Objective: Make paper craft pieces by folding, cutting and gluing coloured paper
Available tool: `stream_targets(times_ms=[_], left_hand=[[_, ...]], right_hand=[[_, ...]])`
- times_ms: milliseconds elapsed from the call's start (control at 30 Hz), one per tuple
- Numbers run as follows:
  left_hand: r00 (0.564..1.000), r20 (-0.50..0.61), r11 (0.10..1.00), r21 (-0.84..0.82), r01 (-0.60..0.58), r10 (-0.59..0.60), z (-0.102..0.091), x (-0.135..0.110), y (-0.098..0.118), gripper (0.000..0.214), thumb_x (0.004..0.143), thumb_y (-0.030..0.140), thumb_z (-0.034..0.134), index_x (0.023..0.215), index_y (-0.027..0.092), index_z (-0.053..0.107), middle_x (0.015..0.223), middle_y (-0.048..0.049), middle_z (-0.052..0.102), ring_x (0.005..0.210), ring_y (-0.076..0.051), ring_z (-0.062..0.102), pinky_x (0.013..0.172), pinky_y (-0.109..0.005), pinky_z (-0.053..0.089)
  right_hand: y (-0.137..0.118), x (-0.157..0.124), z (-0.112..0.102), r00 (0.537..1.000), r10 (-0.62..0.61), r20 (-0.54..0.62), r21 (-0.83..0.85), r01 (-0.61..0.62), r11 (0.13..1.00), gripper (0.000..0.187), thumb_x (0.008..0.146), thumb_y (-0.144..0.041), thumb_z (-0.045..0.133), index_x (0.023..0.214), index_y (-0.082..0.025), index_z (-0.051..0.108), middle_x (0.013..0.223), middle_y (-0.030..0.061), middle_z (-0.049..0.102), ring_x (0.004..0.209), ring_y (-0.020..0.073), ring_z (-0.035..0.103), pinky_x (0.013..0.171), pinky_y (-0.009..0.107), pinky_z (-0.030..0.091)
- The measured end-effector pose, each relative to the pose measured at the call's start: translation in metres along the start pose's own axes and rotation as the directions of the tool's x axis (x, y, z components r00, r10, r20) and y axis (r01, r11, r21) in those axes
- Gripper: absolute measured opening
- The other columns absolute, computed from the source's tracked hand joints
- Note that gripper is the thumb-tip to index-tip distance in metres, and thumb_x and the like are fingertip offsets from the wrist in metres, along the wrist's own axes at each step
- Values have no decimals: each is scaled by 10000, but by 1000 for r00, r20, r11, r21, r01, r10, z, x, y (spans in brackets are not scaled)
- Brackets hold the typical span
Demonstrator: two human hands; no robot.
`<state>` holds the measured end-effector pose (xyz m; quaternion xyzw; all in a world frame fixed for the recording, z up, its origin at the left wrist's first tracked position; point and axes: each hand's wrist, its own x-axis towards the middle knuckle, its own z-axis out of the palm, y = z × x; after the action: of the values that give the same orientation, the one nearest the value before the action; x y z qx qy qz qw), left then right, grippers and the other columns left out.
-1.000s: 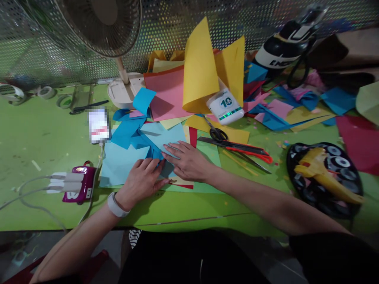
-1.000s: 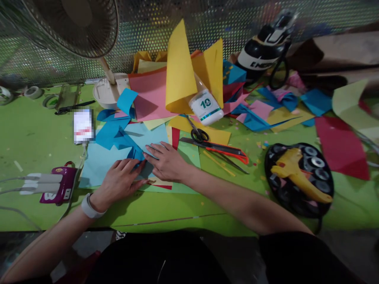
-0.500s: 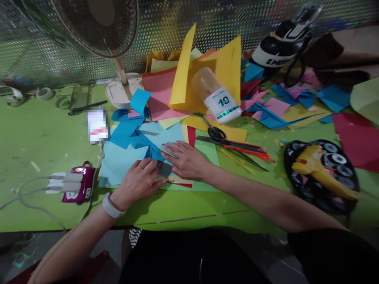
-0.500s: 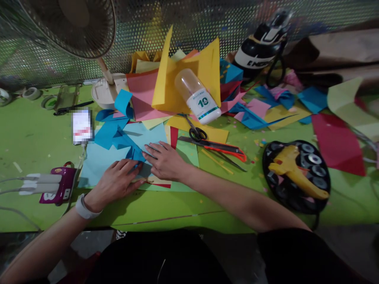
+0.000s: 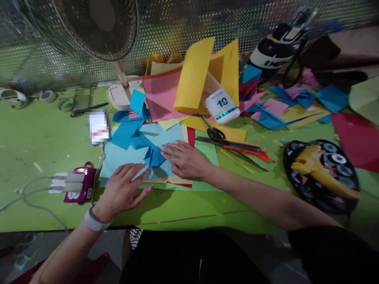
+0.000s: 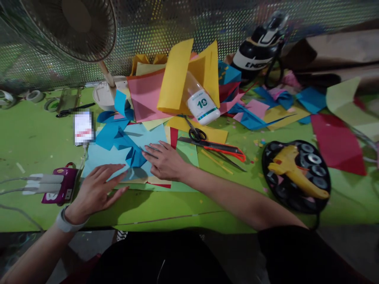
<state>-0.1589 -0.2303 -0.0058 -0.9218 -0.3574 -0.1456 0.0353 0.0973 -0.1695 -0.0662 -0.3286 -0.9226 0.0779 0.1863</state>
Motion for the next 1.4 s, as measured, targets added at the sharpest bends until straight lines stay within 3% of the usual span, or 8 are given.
stream_targets(times_ms=[233,367,500,667,833,1000,1133,1400], left_hand=[[876,-294,924,-125,360,-381,-1,18,-31,360,907,289,597,1262,231,579,1209,-106,648,1130,-253,619,966,-435,512],[828,-263,867,-202,455,-496,6,33,-44,557,889,376,611,1391,186,462,1374,-167,524,1302,-290,493,1047,-483,456],[812,-169,824,-226,519,-558,24,47,-62,680,849,417,637,1431,150,408,1435,-199,466,1348,-322,438,1040,-493,458],[812,-157,820,-227,525,-563,46,70,-83,267,811,295,665,1052,184,697,1230,-126,639,1185,-294,581,1015,-474,469],[761,-217,760,-430,487,-611,44,73,-87,137,829,288,636,898,195,709,978,-81,712,956,-242,658,858,-418,541],[593,-223,535,-730,424,-774,35,69,-84,139,823,310,647,893,193,623,859,-41,671,802,-164,644,751,-319,547],[473,-95,264,-915,306,-876,36,71,-81,166,817,324,648,868,210,538,806,10,614,739,-118,616,722,-287,538],[578,214,-180,-977,117,-788,31,72,-61,242,766,325,729,852,215,532,773,50,582,716,-89,593,715,-267,545]], right_hand=[[5,13,8,991,115,-66,313,-89,946,396,869,-319,594,1245,-195,619,1417,135,547,1341,256,477,1131,535,344],[4,15,5,987,118,-111,434,-59,899,134,838,-200,574,902,-226,689,1327,98,621,1296,233,517,1062,489,433],[0,15,8,989,106,-99,419,-55,906,348,804,-202,619,1151,-218,636,1389,120,569,1316,231,495,1097,490,397],[1,15,18,992,10,-124,388,39,921,126,845,-254,653,955,-205,690,1312,137,621,1270,239,532,1056,479,427],[7,12,2,983,89,-160,449,-8,893,92,822,-183,636,891,-228,675,1316,99,625,1254,224,539,1015,467,466],[8,12,-20,956,79,-282,428,52,902,112,814,-145,586,870,-224,644,1333,103,613,1175,226,589,968,467,488],[-4,10,-33,946,-2,-324,389,136,911,104,831,-171,552,865,-238,625,1327,86,618,1197,225,578,975,462,488],[-16,10,-59,941,-128,-314,385,249,889,540,799,-81,433,1307,-248,515,1439,91,519,1344,202,462,1084,472,410]])
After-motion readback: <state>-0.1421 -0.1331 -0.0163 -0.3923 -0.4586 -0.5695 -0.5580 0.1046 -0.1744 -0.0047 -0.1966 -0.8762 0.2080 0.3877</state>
